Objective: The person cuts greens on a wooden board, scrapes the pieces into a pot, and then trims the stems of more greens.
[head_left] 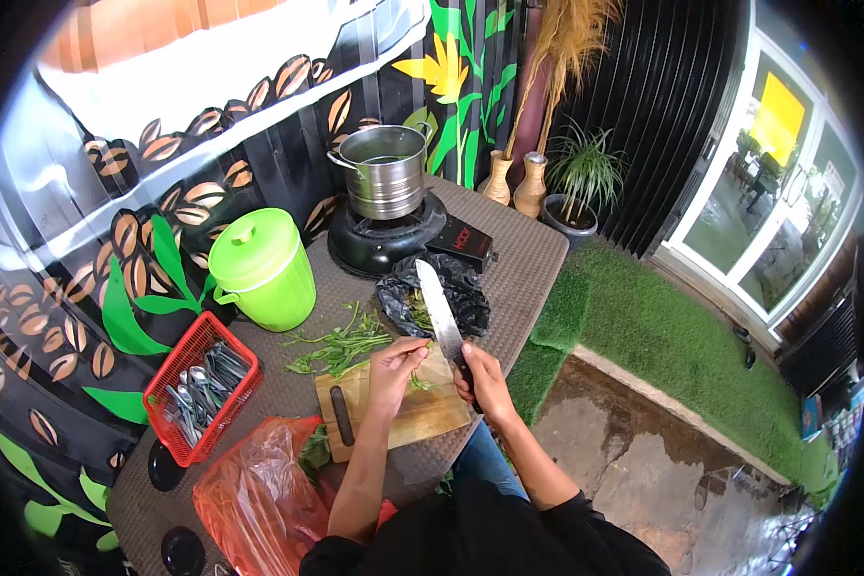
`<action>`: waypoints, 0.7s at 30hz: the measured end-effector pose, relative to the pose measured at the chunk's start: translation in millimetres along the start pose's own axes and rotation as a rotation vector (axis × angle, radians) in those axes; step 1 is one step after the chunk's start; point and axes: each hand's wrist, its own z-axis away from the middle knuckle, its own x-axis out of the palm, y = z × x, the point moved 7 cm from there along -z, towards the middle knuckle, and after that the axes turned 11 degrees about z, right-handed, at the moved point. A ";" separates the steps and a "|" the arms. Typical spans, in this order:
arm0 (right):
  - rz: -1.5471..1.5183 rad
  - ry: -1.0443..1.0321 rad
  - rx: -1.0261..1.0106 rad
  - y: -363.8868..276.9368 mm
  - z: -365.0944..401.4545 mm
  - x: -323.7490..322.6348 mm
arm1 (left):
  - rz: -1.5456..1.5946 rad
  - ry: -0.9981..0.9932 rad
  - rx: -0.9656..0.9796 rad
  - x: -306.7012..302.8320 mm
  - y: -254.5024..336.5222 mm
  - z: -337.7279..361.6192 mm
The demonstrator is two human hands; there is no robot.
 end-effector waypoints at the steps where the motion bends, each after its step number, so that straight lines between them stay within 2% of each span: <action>1: 0.002 0.000 -0.001 -2.1 0.8 -0.7 | -0.015 -0.009 -0.003 3.0 0.9 0.8; 12: 0.063 -0.019 -0.045 -20.0 10.4 -3.1 | -0.093 -0.045 0.032 19.4 9.0 4.2; 21: 0.041 -0.041 -0.053 -7.6 10.3 -7.0 | -0.183 -0.110 0.069 24.6 14.9 3.9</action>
